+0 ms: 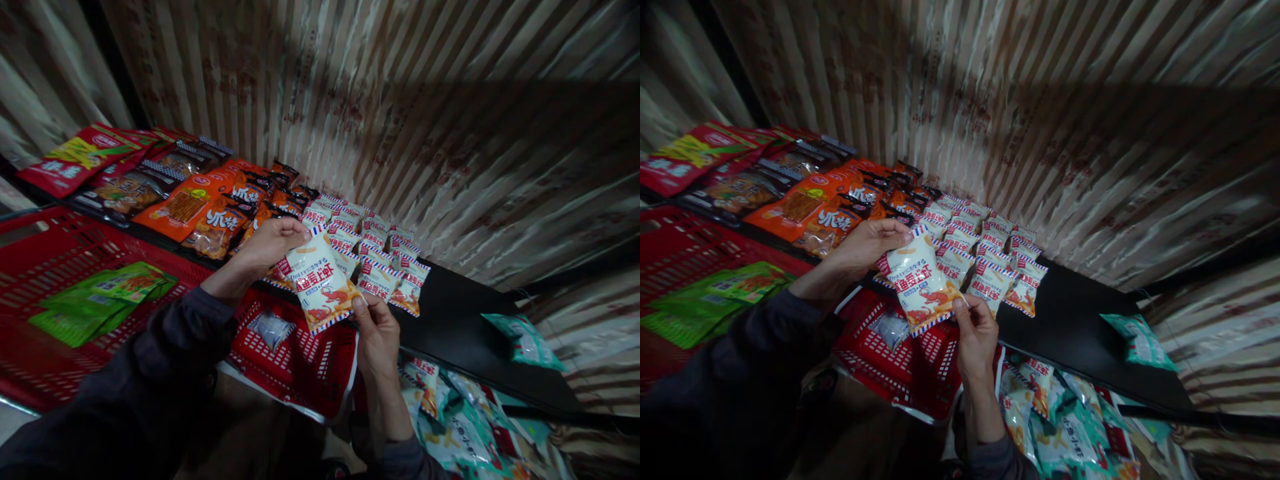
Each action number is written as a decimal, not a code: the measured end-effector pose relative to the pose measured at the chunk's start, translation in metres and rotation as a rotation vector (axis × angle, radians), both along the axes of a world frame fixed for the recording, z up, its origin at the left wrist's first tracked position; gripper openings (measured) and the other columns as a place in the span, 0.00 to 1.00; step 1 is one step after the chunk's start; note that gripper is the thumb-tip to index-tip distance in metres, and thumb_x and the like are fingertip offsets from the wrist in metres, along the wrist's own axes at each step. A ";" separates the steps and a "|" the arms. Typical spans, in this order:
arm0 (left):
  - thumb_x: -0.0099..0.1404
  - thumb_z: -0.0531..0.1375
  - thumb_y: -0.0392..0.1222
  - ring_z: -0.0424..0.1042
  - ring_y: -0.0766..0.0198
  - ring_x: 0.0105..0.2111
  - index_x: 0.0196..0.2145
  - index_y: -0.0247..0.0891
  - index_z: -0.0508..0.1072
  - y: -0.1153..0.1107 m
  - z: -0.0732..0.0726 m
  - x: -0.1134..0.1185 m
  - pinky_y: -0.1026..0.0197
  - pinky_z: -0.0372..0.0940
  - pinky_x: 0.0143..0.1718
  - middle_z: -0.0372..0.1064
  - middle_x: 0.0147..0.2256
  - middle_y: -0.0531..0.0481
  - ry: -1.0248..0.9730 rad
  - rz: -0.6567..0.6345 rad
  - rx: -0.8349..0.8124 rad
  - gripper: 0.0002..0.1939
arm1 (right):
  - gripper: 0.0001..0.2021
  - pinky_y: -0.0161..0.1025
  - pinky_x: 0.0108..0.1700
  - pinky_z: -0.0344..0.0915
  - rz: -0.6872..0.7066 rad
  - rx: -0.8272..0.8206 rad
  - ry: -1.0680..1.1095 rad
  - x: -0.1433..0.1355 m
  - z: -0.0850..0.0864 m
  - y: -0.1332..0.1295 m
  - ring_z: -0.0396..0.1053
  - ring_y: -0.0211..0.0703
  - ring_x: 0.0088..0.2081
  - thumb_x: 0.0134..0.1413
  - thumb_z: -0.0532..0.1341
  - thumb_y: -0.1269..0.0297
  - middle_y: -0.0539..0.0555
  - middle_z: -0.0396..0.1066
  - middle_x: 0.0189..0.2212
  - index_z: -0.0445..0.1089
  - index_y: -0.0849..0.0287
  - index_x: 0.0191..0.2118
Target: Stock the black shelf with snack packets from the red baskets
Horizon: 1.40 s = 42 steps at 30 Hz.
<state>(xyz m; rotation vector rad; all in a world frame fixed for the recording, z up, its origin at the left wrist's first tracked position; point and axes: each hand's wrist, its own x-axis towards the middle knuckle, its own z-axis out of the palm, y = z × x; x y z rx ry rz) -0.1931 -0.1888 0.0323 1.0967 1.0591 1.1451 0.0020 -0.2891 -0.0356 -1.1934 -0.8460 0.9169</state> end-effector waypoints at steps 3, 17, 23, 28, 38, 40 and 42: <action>0.53 0.66 0.38 0.66 0.70 0.22 0.27 0.35 0.71 0.000 0.000 0.004 0.67 0.60 0.25 0.70 0.23 0.55 -0.001 0.007 -0.014 0.07 | 0.15 0.36 0.34 0.61 -0.017 0.004 0.048 0.002 0.001 0.000 0.63 0.35 0.27 0.41 0.72 0.53 0.46 0.70 0.24 0.74 0.58 0.32; 0.52 0.66 0.40 0.64 0.70 0.21 0.26 0.37 0.70 -0.001 -0.001 0.003 0.66 0.58 0.24 0.68 0.23 0.55 -0.100 0.037 -0.005 0.08 | 0.14 0.41 0.46 0.67 0.263 -0.031 0.118 -0.008 0.004 -0.003 0.71 0.42 0.40 0.49 0.68 0.55 0.50 0.75 0.38 0.73 0.55 0.40; 0.52 0.67 0.44 0.65 0.69 0.22 0.29 0.37 0.71 -0.002 -0.004 0.004 0.66 0.59 0.26 0.69 0.24 0.55 -0.104 -0.012 0.047 0.11 | 0.12 0.39 0.42 0.65 0.139 -0.020 0.014 -0.003 0.001 -0.004 0.69 0.41 0.37 0.50 0.67 0.53 0.49 0.74 0.33 0.74 0.56 0.33; 0.50 0.71 0.47 0.70 0.67 0.32 0.31 0.36 0.73 -0.001 -0.007 0.008 0.64 0.64 0.37 0.73 0.31 0.52 -0.089 0.024 0.153 0.16 | 0.14 0.37 0.37 0.62 -0.001 0.032 -0.203 0.002 0.006 -0.009 0.65 0.39 0.31 0.52 0.66 0.52 0.48 0.70 0.27 0.74 0.58 0.29; 0.55 0.69 0.49 0.72 0.62 0.37 0.32 0.35 0.71 -0.012 -0.005 0.022 0.59 0.66 0.41 0.74 0.35 0.48 -0.133 0.016 0.085 0.16 | 0.12 0.46 0.47 0.68 -0.231 0.400 -0.823 0.003 0.025 -0.021 0.71 0.48 0.44 0.61 0.58 0.64 0.56 0.73 0.43 0.76 0.51 0.46; 0.57 0.67 0.50 0.73 0.62 0.35 0.32 0.34 0.71 -0.014 -0.004 0.024 0.58 0.68 0.38 0.74 0.33 0.46 -0.233 -0.099 0.025 0.15 | 0.19 0.48 0.49 0.68 -0.227 0.536 -0.954 0.006 0.023 -0.020 0.70 0.48 0.48 0.60 0.57 0.71 0.56 0.71 0.47 0.71 0.45 0.54; 0.59 0.65 0.51 0.73 0.61 0.32 0.32 0.34 0.72 -0.017 -0.003 0.027 0.57 0.69 0.36 0.74 0.32 0.46 -0.338 -0.191 -0.038 0.16 | 0.26 0.48 0.49 0.69 -0.220 0.620 -1.083 0.008 0.022 -0.019 0.69 0.47 0.50 0.59 0.56 0.75 0.55 0.70 0.49 0.66 0.41 0.59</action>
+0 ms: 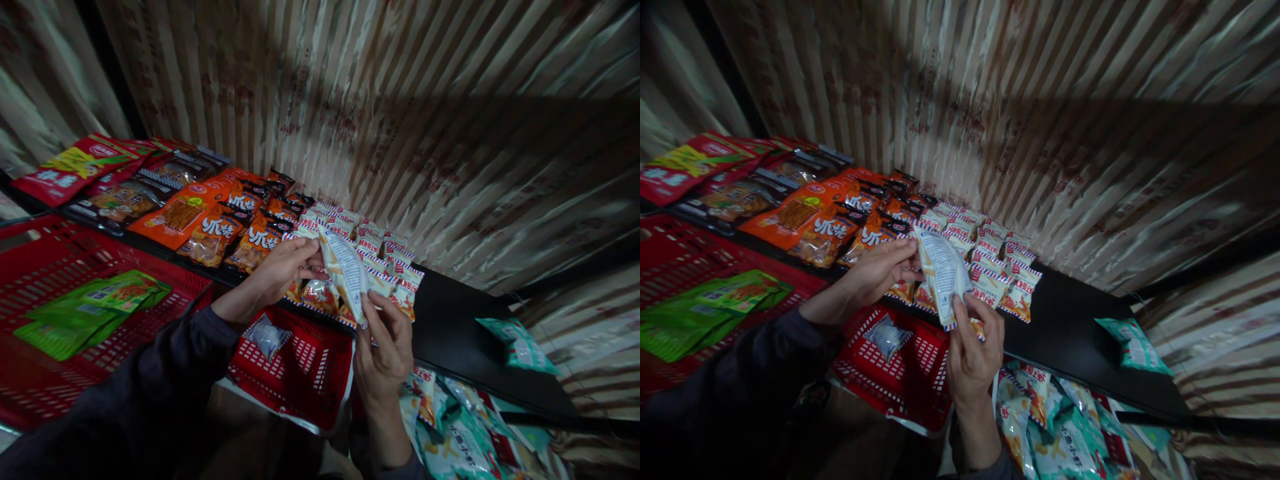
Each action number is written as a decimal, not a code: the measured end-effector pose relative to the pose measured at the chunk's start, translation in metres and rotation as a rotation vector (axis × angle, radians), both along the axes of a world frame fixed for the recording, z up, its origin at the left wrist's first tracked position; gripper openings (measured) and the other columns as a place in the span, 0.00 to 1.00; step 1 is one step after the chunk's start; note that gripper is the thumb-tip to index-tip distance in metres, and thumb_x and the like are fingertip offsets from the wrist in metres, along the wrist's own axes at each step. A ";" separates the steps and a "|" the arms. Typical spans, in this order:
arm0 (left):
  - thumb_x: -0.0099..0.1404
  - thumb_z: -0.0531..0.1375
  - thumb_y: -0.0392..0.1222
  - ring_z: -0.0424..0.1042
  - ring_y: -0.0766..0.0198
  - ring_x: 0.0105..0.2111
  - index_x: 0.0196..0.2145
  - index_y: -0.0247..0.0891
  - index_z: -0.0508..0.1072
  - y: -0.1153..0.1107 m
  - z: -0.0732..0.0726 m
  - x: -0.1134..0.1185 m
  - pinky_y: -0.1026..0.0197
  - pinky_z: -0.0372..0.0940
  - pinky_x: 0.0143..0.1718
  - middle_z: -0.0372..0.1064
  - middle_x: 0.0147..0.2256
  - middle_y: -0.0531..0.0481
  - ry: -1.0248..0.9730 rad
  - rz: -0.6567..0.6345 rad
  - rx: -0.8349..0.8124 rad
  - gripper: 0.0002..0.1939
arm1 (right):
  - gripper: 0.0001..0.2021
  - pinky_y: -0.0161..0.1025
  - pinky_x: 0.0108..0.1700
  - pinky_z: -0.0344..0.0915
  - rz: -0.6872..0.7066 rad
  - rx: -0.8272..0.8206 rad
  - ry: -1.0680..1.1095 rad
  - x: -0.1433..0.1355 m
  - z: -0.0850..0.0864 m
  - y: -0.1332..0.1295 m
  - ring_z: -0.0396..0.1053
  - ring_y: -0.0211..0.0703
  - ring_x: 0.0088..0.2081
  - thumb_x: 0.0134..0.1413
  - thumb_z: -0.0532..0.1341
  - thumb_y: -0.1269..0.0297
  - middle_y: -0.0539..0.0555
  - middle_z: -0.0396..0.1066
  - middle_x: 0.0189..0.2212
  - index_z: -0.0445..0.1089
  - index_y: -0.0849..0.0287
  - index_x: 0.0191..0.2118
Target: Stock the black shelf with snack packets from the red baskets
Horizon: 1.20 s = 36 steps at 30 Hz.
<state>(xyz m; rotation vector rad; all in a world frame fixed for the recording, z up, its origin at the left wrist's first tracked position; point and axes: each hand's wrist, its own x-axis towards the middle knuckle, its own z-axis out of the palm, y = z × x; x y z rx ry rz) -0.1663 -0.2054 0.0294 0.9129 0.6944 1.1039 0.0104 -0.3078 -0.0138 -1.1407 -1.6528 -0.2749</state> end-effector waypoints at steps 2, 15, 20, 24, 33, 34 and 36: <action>0.61 0.63 0.54 0.73 0.61 0.31 0.33 0.35 0.72 -0.002 0.000 0.002 0.56 0.70 0.36 0.73 0.31 0.45 -0.084 -0.067 -0.061 0.17 | 0.29 0.48 0.50 0.68 -0.041 0.030 -0.106 0.000 0.000 0.001 0.68 0.47 0.50 0.58 0.56 0.79 0.55 0.69 0.49 0.64 0.39 0.60; 0.50 0.71 0.46 0.73 0.64 0.33 0.39 0.35 0.72 -0.011 -0.009 0.013 0.63 0.66 0.35 0.74 0.36 0.48 -0.039 -0.033 -0.017 0.21 | 0.22 0.55 0.56 0.63 -0.083 -0.029 -0.271 -0.016 -0.015 0.009 0.60 0.51 0.56 0.59 0.59 0.76 0.58 0.67 0.51 0.67 0.47 0.56; 0.50 0.70 0.42 0.73 0.64 0.31 0.39 0.34 0.72 -0.008 -0.012 0.014 0.63 0.66 0.34 0.75 0.34 0.48 -0.017 0.031 -0.024 0.20 | 0.22 0.56 0.57 0.62 0.011 -0.096 -0.254 -0.017 -0.017 0.010 0.59 0.52 0.59 0.58 0.58 0.76 0.58 0.65 0.54 0.67 0.48 0.56; 0.53 0.68 0.39 0.74 0.64 0.32 0.38 0.34 0.71 -0.005 -0.014 0.014 0.62 0.67 0.36 0.75 0.34 0.48 -0.038 0.083 -0.036 0.15 | 0.19 0.58 0.58 0.61 0.038 -0.125 -0.029 -0.018 -0.018 0.008 0.61 0.52 0.57 0.59 0.56 0.73 0.59 0.65 0.53 0.67 0.52 0.54; 0.56 0.66 0.39 0.73 0.64 0.36 0.40 0.35 0.71 -0.010 -0.018 0.022 0.63 0.67 0.37 0.74 0.38 0.48 -0.140 0.139 -0.026 0.14 | 0.18 0.39 0.40 0.71 0.224 -0.683 1.220 -0.022 -0.030 0.021 0.70 0.38 0.35 0.45 0.69 0.51 0.48 0.70 0.34 0.66 0.54 0.37; 0.56 0.67 0.40 0.72 0.64 0.36 0.40 0.35 0.70 -0.011 -0.020 0.023 0.63 0.67 0.37 0.74 0.38 0.48 -0.138 0.130 -0.025 0.15 | 0.19 0.38 0.38 0.71 0.275 -0.752 1.279 -0.025 -0.030 0.021 0.70 0.38 0.34 0.42 0.71 0.51 0.48 0.71 0.33 0.67 0.54 0.35; 0.56 0.68 0.41 0.72 0.65 0.34 0.39 0.34 0.70 -0.012 -0.022 0.026 0.63 0.66 0.35 0.74 0.36 0.48 -0.124 0.107 -0.029 0.15 | 0.20 0.36 0.35 0.71 0.312 -0.792 1.372 -0.032 -0.027 0.020 0.70 0.36 0.32 0.37 0.74 0.53 0.46 0.72 0.31 0.68 0.55 0.33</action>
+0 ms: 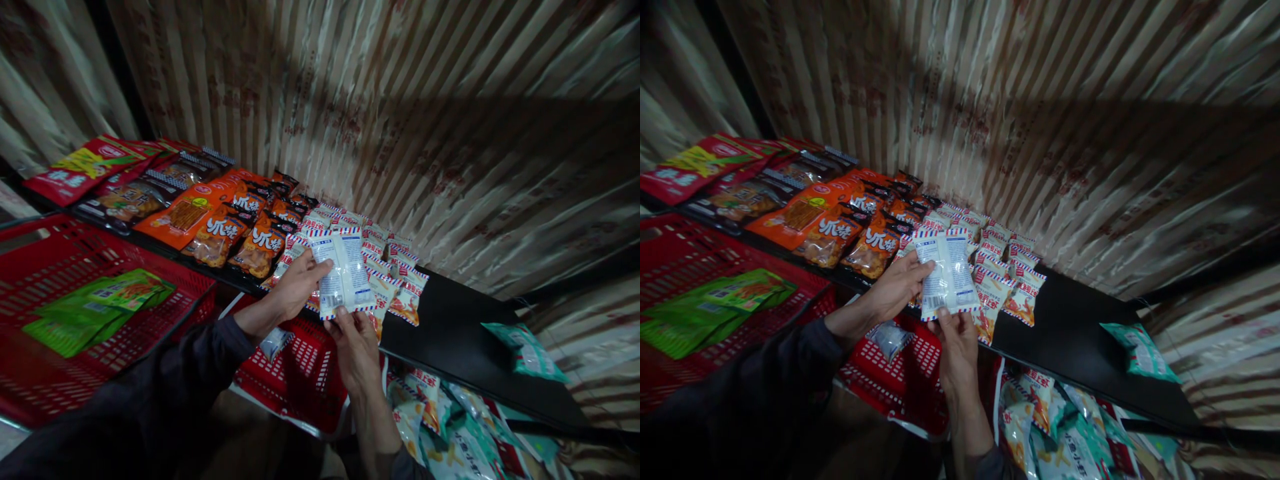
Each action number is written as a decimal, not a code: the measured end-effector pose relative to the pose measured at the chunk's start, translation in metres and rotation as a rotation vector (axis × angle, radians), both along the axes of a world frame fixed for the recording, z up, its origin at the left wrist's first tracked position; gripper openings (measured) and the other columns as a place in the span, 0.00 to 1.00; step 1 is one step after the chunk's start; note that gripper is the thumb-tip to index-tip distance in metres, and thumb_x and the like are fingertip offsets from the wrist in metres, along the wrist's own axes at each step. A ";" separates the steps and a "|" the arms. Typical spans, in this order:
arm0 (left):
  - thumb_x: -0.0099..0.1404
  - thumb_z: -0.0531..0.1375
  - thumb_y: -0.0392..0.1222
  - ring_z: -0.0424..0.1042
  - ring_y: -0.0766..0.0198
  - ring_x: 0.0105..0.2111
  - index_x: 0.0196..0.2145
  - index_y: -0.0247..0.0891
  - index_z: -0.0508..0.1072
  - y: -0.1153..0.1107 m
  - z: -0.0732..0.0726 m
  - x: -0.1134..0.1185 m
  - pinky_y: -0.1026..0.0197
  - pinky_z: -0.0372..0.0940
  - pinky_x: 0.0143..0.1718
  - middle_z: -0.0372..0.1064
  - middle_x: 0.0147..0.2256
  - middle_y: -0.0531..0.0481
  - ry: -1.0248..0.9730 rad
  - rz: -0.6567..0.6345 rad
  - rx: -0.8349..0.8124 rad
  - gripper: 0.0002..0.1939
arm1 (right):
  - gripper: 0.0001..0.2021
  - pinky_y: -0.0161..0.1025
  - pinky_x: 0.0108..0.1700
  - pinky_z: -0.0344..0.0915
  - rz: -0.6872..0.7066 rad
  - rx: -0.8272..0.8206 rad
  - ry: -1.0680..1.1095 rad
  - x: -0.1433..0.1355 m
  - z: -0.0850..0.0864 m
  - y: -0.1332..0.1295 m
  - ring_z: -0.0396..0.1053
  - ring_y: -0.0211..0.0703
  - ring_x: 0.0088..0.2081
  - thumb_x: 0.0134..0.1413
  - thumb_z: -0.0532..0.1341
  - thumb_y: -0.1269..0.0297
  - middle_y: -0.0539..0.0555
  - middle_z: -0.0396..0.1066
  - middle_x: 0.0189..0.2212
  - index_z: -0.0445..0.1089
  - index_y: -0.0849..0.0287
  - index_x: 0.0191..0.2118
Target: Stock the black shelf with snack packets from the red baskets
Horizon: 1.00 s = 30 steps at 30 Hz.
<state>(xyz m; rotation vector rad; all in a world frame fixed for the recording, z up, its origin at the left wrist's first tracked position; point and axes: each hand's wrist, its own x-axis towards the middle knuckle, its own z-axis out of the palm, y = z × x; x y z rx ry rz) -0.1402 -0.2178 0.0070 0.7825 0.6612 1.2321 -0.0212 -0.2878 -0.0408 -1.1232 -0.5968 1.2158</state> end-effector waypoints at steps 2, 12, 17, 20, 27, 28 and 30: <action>0.56 0.68 0.41 0.72 0.64 0.33 0.39 0.34 0.70 -0.001 -0.002 0.002 0.63 0.66 0.34 0.73 0.35 0.48 0.011 -0.018 -0.007 0.15 | 0.21 0.34 0.31 0.69 -0.035 0.010 0.047 -0.005 0.003 -0.002 0.69 0.34 0.29 0.33 0.75 0.54 0.45 0.72 0.29 0.68 0.56 0.31; 0.51 0.71 0.41 0.74 0.61 0.37 0.43 0.35 0.68 -0.005 0.000 0.004 0.59 0.67 0.40 0.75 0.37 0.48 0.037 -0.062 0.091 0.24 | 0.19 0.33 0.28 0.67 -0.057 0.072 -0.036 -0.002 -0.002 -0.002 0.67 0.32 0.24 0.37 0.74 0.57 0.45 0.73 0.26 0.70 0.58 0.34; 0.51 0.70 0.39 0.73 0.64 0.34 0.41 0.35 0.68 -0.002 -0.005 0.004 0.61 0.67 0.37 0.75 0.35 0.49 0.035 -0.018 0.058 0.22 | 0.18 0.32 0.29 0.67 -0.035 0.069 -0.062 -0.003 -0.003 -0.002 0.67 0.33 0.25 0.39 0.73 0.56 0.45 0.72 0.26 0.70 0.58 0.35; 0.50 0.70 0.38 0.74 0.62 0.35 0.42 0.35 0.69 0.001 -0.005 0.001 0.60 0.68 0.38 0.75 0.36 0.49 0.027 0.003 0.049 0.22 | 0.17 0.33 0.31 0.68 -0.071 0.082 -0.060 -0.002 0.000 -0.001 0.70 0.35 0.30 0.41 0.72 0.54 0.48 0.74 0.31 0.70 0.57 0.35; 0.48 0.72 0.38 0.74 0.63 0.35 0.40 0.34 0.71 0.004 0.000 -0.005 0.60 0.68 0.39 0.76 0.37 0.47 0.053 -0.066 0.009 0.21 | 0.16 0.34 0.34 0.68 -0.193 0.112 0.051 0.003 0.003 0.003 0.72 0.36 0.34 0.41 0.72 0.57 0.48 0.76 0.35 0.73 0.55 0.36; 0.48 0.72 0.38 0.74 0.63 0.35 0.39 0.34 0.71 0.007 0.002 -0.007 0.61 0.68 0.39 0.76 0.37 0.47 0.045 -0.042 0.018 0.21 | 0.16 0.34 0.34 0.68 -0.182 0.108 0.047 0.004 0.003 0.003 0.72 0.36 0.34 0.41 0.72 0.57 0.48 0.76 0.35 0.73 0.55 0.37; 0.49 0.72 0.40 0.74 0.65 0.34 0.39 0.34 0.73 0.013 0.007 -0.015 0.64 0.67 0.36 0.76 0.36 0.48 0.037 0.029 0.024 0.20 | 0.15 0.34 0.33 0.67 -0.177 0.105 0.022 0.004 0.000 0.003 0.72 0.37 0.33 0.41 0.72 0.56 0.49 0.76 0.33 0.73 0.56 0.36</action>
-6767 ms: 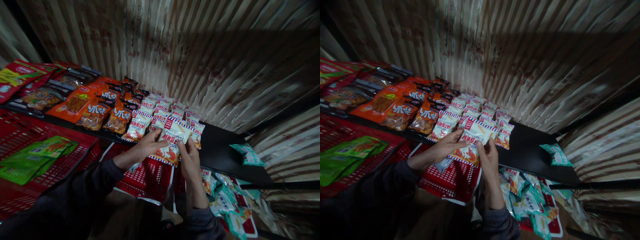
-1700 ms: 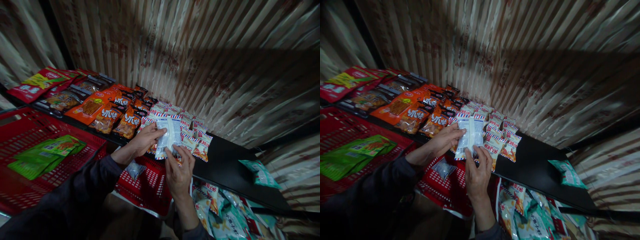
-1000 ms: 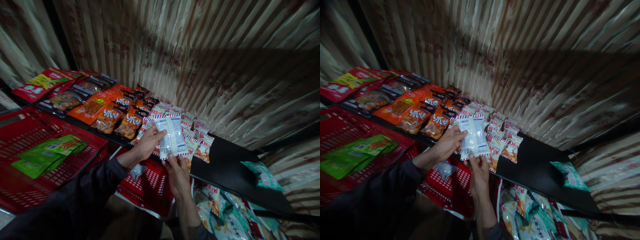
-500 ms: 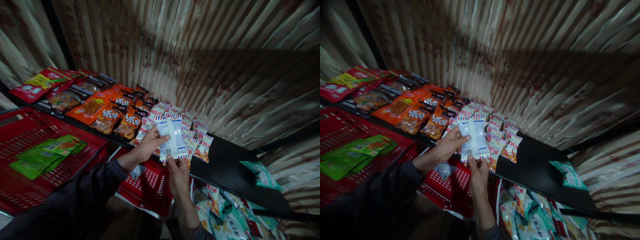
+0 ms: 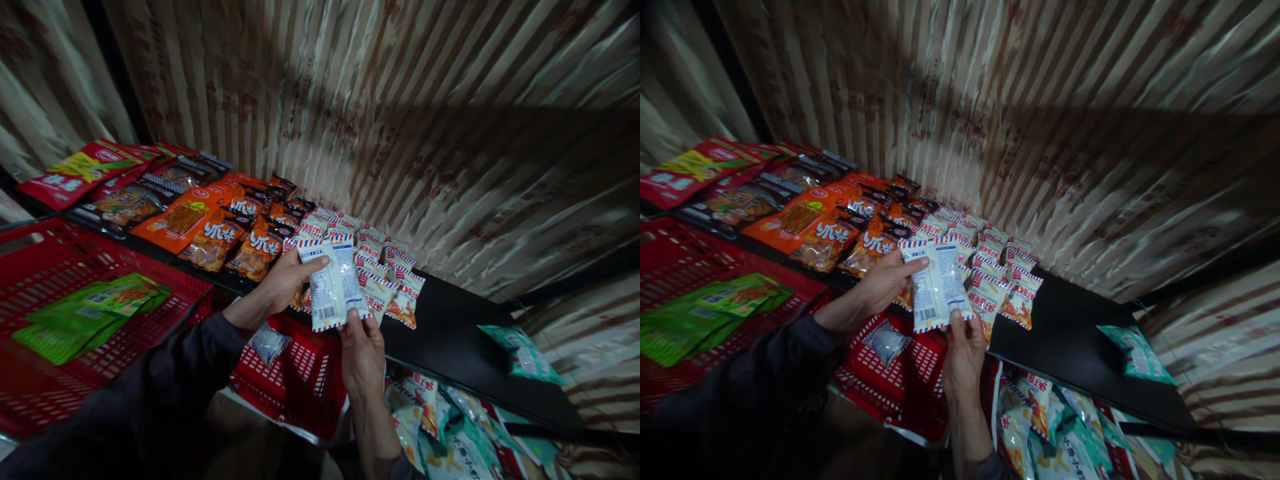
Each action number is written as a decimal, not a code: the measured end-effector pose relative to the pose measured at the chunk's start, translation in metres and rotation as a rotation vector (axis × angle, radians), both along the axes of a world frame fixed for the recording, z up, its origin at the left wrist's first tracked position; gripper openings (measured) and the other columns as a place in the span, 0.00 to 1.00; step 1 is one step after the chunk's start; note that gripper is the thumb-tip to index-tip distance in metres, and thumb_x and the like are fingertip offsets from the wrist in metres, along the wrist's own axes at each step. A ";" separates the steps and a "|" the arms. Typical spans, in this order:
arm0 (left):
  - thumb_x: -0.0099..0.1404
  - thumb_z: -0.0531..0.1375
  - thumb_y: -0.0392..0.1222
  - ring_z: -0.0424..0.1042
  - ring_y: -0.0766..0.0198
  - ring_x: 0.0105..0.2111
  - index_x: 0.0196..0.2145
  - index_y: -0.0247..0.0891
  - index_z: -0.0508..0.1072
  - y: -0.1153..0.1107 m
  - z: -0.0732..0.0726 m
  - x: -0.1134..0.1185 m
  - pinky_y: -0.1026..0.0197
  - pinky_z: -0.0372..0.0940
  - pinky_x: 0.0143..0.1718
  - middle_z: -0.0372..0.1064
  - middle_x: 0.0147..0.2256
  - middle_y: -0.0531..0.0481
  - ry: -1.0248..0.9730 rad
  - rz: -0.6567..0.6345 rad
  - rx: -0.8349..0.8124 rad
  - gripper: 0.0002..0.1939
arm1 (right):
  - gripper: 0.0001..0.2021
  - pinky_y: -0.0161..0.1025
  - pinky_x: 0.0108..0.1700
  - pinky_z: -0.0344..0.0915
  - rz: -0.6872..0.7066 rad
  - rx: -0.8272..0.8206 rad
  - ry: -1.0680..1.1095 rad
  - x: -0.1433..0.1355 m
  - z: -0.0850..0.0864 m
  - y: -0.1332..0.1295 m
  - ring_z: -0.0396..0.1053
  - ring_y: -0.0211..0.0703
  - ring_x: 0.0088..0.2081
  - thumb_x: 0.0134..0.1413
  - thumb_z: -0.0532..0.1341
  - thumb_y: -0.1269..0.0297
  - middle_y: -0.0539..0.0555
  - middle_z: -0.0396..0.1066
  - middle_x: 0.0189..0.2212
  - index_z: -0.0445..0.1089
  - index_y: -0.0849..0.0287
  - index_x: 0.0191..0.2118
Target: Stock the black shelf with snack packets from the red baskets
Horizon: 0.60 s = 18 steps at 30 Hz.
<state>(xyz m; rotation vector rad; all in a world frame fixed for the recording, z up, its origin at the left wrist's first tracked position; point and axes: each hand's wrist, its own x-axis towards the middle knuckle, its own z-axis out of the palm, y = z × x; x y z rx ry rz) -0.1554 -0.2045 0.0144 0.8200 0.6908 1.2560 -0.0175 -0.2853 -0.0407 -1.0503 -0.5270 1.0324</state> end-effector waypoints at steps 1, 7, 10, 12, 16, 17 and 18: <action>0.49 0.72 0.41 0.73 0.66 0.32 0.40 0.34 0.73 0.004 0.003 -0.006 0.65 0.67 0.35 0.76 0.35 0.49 0.006 0.031 -0.003 0.20 | 0.16 0.34 0.33 0.67 0.000 -0.003 -0.018 0.000 -0.001 0.000 0.71 0.37 0.32 0.41 0.72 0.56 0.49 0.76 0.32 0.74 0.56 0.36; 0.47 0.73 0.45 0.72 0.67 0.29 0.36 0.33 0.77 0.018 0.016 -0.042 0.67 0.65 0.31 0.76 0.32 0.49 0.203 -0.061 0.042 0.19 | 0.17 0.40 0.39 0.69 0.066 -0.011 -0.162 0.005 -0.008 -0.001 0.72 0.41 0.36 0.45 0.70 0.54 0.52 0.77 0.36 0.75 0.58 0.40; 0.47 0.72 0.46 0.72 0.66 0.27 0.34 0.35 0.78 0.016 0.016 -0.046 0.66 0.64 0.29 0.76 0.30 0.49 0.316 -0.161 0.039 0.17 | 0.17 0.44 0.45 0.68 0.116 -0.008 -0.213 0.007 -0.009 -0.001 0.73 0.44 0.39 0.47 0.69 0.54 0.52 0.78 0.35 0.76 0.58 0.41; 0.49 0.71 0.47 0.70 0.67 0.25 0.32 0.34 0.77 0.016 0.015 -0.044 0.66 0.63 0.27 0.75 0.27 0.50 0.375 -0.188 0.027 0.15 | 0.17 0.45 0.46 0.68 0.126 -0.009 -0.226 0.007 -0.009 -0.001 0.73 0.44 0.38 0.46 0.69 0.54 0.52 0.77 0.33 0.77 0.58 0.40; 0.51 0.69 0.49 0.65 0.70 0.21 0.27 0.34 0.75 0.016 0.010 -0.039 0.68 0.59 0.23 0.72 0.23 0.53 0.420 -0.061 0.043 0.14 | 0.16 0.44 0.47 0.67 0.127 0.013 -0.213 0.005 -0.007 -0.003 0.72 0.43 0.39 0.47 0.69 0.53 0.52 0.78 0.34 0.76 0.59 0.40; 0.51 0.69 0.49 0.64 0.71 0.20 0.26 0.34 0.75 0.017 0.009 -0.038 0.68 0.58 0.22 0.71 0.22 0.53 0.422 -0.033 0.048 0.14 | 0.16 0.44 0.47 0.67 0.120 0.015 -0.212 0.004 -0.006 -0.004 0.72 0.43 0.39 0.48 0.68 0.54 0.52 0.78 0.35 0.76 0.59 0.39; 0.51 0.68 0.49 0.64 0.71 0.20 0.25 0.34 0.75 0.017 0.008 -0.037 0.68 0.57 0.22 0.70 0.22 0.54 0.421 -0.012 0.053 0.14 | 0.16 0.43 0.47 0.67 0.110 0.014 -0.212 0.004 -0.006 -0.005 0.72 0.43 0.39 0.48 0.68 0.54 0.52 0.78 0.35 0.76 0.59 0.39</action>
